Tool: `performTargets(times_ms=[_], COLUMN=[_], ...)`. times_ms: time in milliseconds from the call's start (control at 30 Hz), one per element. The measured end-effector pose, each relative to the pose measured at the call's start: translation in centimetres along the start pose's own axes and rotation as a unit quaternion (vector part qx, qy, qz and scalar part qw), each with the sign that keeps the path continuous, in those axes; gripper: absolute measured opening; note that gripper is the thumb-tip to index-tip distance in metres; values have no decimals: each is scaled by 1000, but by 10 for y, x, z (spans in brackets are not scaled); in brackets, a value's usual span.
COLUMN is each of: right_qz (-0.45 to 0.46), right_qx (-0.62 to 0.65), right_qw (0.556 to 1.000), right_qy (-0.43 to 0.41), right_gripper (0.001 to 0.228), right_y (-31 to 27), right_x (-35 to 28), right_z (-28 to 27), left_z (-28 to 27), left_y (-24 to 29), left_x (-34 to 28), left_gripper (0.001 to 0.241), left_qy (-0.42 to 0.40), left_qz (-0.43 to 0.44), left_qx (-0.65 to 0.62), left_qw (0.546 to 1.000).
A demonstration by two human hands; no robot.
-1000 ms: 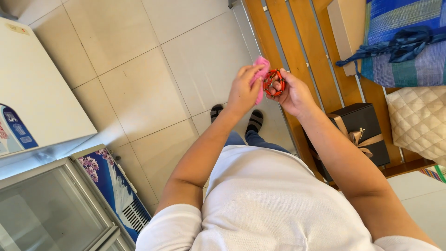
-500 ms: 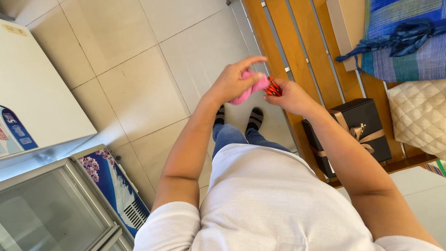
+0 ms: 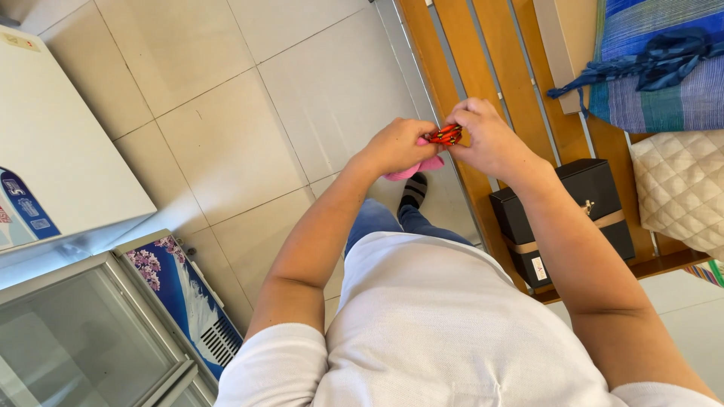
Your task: Wiping and organizing beaded bracelets and necklaces on a display shelf.
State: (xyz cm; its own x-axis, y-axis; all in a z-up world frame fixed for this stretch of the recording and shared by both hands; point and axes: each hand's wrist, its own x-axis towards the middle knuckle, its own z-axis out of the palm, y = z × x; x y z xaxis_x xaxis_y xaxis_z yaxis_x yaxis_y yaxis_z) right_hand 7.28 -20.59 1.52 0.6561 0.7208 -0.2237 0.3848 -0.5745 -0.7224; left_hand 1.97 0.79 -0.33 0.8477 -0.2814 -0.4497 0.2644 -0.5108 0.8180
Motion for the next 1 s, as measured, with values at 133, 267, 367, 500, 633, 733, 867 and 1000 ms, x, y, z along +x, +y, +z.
performTargets(times_ms=[133,267,367,500,633,733,867,1000], right_qz=[-41,200,292,295,360,326,259,235], right_qx=[10,210,509,737,740,715,670,623], right_qw=[996,947,806,604,562,613,684,737], right_qy=[76,139,81,71,85,78,129,116], right_gripper=[35,34,28,36,38,25,21,20], right_y=[9,69,88,47,38,50,58,54], right_x=[-2,-4,-8,-1,5,4,1,0], right_z=[10,55,71,53,43,46,43,46], left_z=[3,8,14,31,32,14,-15,-8], left_y=[10,20,18,3,-6,-6,-8,-16], left_x=[-2,-1,1,3,3,-2,-5,2], left_gripper=[25,24,24,22,28,38,67,55], left_qy=[44,123,136,151,139,107,96,215], left_qz=[-17,-3,-3,48,63,65,-12,112], left_qx=[5,52,88,131,127,48,-156,-160], left_qw=[999,991,987,979,980,991,983,957])
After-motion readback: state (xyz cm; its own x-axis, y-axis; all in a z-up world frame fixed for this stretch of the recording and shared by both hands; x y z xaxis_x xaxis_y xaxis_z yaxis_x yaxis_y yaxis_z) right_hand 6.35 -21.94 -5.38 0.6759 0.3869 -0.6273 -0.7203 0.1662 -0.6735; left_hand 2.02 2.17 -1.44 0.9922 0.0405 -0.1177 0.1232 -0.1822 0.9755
